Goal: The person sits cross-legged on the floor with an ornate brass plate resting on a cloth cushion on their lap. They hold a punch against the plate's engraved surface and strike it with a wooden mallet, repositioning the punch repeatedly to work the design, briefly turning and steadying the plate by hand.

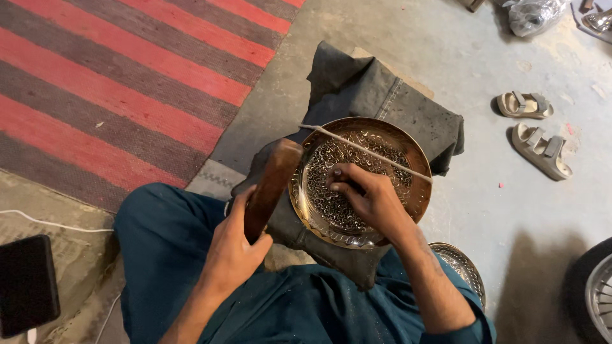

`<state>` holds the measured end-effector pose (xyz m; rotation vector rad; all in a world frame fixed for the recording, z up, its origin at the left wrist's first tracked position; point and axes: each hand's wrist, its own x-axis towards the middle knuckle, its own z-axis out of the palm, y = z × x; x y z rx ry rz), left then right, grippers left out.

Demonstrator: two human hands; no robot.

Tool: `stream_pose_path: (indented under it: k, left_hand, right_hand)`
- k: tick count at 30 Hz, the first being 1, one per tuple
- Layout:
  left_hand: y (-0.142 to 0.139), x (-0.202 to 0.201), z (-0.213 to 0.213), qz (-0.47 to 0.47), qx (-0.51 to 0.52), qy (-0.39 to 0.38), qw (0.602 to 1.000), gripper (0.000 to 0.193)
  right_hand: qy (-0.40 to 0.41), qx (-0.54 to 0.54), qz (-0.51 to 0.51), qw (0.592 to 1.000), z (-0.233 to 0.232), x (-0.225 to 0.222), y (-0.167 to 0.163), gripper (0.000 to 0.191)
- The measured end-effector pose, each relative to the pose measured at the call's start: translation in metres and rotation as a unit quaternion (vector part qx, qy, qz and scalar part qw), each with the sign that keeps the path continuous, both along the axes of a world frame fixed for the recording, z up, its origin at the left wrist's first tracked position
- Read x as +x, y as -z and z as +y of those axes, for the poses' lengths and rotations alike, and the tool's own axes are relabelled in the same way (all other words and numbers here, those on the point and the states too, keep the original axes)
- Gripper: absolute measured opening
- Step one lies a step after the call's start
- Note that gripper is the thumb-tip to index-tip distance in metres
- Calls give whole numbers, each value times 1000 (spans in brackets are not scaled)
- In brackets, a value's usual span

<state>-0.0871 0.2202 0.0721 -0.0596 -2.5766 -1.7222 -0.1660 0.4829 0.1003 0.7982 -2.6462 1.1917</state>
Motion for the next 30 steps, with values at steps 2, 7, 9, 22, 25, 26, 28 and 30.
stream_pose_path:
  k: [2, 7, 9, 22, 25, 26, 28, 30]
  left_hand:
    - [0, 1, -4, 64, -24, 26, 997, 79]
    - [-3, 2, -12, 38, -88, 20, 995, 85]
    - [-5, 2, -14, 45, -128, 14, 991, 87]
    - [10, -12, -14, 209, -276, 9, 938, 95]
    - [11, -13, -14, 209, -302, -4, 930, 93]
    - [11, -14, -14, 204, -322, -11, 924, 90]
    - [9, -14, -15, 224, -281, -6, 933, 95]
    - [7, -15, -16, 218, -287, -8, 933, 96]
  right_hand:
    - [-1, 5, 10, 1000, -1, -1, 3, 29]
    - [4, 1, 23, 1000, -5, 3, 9, 29]
    - [-1, -2, 35, 999, -7, 5, 9, 29]
    - [17, 34, 17, 999, -6, 9, 13, 23]
    - [12, 30, 21, 999, -6, 8, 15, 22]
    - [3, 17, 27, 999, -6, 8, 15, 25]
    - [-4, 9, 26, 1000, -6, 8, 14, 29]
    - [-5, 19, 15, 1000, -6, 7, 14, 27]
